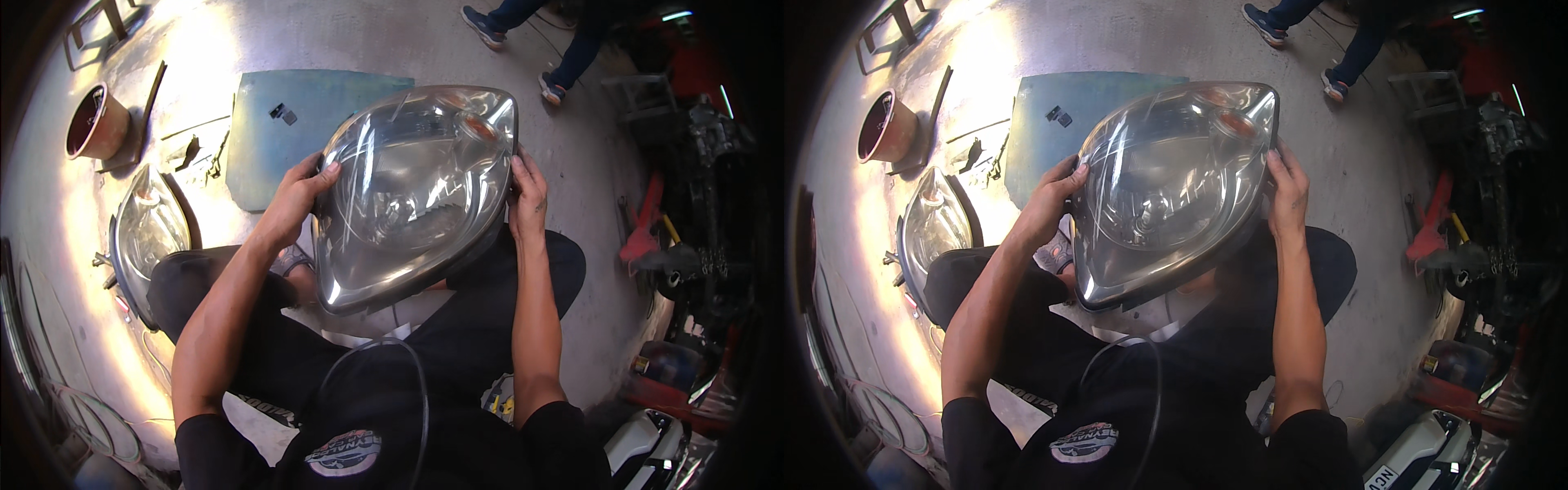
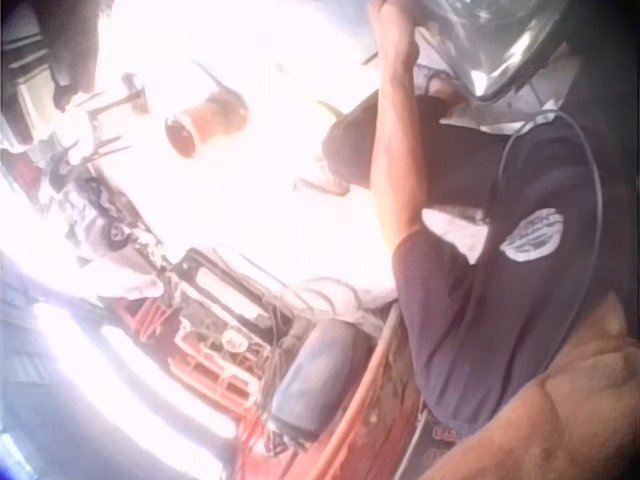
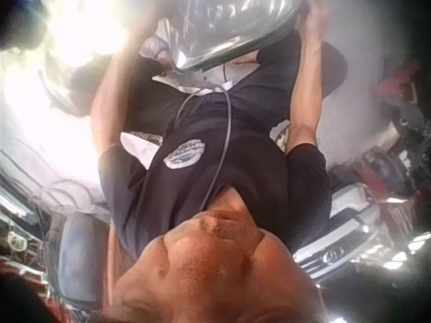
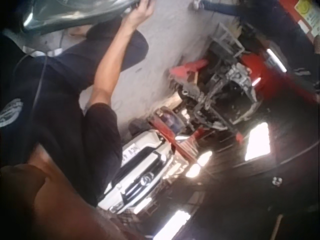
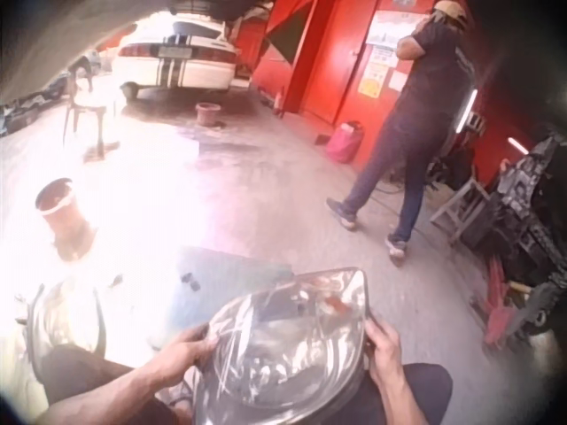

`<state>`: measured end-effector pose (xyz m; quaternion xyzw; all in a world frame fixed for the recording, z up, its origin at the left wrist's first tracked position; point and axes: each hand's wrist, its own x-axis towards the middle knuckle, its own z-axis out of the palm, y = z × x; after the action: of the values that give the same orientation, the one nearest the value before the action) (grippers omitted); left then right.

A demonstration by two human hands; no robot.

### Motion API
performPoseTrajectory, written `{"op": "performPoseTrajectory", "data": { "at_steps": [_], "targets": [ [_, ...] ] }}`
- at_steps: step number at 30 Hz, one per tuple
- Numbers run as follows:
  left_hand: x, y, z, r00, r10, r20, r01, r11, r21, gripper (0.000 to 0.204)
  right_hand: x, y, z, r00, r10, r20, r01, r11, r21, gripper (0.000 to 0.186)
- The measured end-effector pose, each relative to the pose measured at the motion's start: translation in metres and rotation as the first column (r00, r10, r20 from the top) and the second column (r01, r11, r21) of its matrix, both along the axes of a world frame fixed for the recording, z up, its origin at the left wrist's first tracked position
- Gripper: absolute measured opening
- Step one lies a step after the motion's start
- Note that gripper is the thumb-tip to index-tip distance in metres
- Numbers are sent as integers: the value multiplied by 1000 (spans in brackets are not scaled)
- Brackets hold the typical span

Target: The person disassembles a car headlight, removes the lens, and uses a heat gun and adhesive to repair the housing. They apply adhesive to the back of the headlight and reattach components.

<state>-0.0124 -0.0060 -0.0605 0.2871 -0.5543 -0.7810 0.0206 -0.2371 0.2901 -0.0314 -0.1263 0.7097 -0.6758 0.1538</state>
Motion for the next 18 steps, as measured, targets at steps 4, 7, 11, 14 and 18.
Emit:
{"op": "performPoseTrajectory", "data": {
  "at_steps": [4,7,11,14,18],
  "targets": [
    [0,2,-7,999,35,31,-33,998,-44,75,-5,3,-6,999,-23,33,23,1000,5,58],
    [0,-1,-9,996,67,52,-62,993,-97,84,0,-2,-3,997,-37,61,36,999,8,57],
    [3,-4,-10,998,57,36,-53,992,-110,83,4,-2,1,1000,-13,24,13,1000,-4,58],
    [7,-1,-1,999,40,22,-37,992,-122,80,10,-2,4,1000,-14,22,14,1000,-13,57],
    [4,-3,1,1000,21,18,-18,991,-136,78,5,-3,-1,1000,-16,7,16,1000,-11,55]
  ]
}}
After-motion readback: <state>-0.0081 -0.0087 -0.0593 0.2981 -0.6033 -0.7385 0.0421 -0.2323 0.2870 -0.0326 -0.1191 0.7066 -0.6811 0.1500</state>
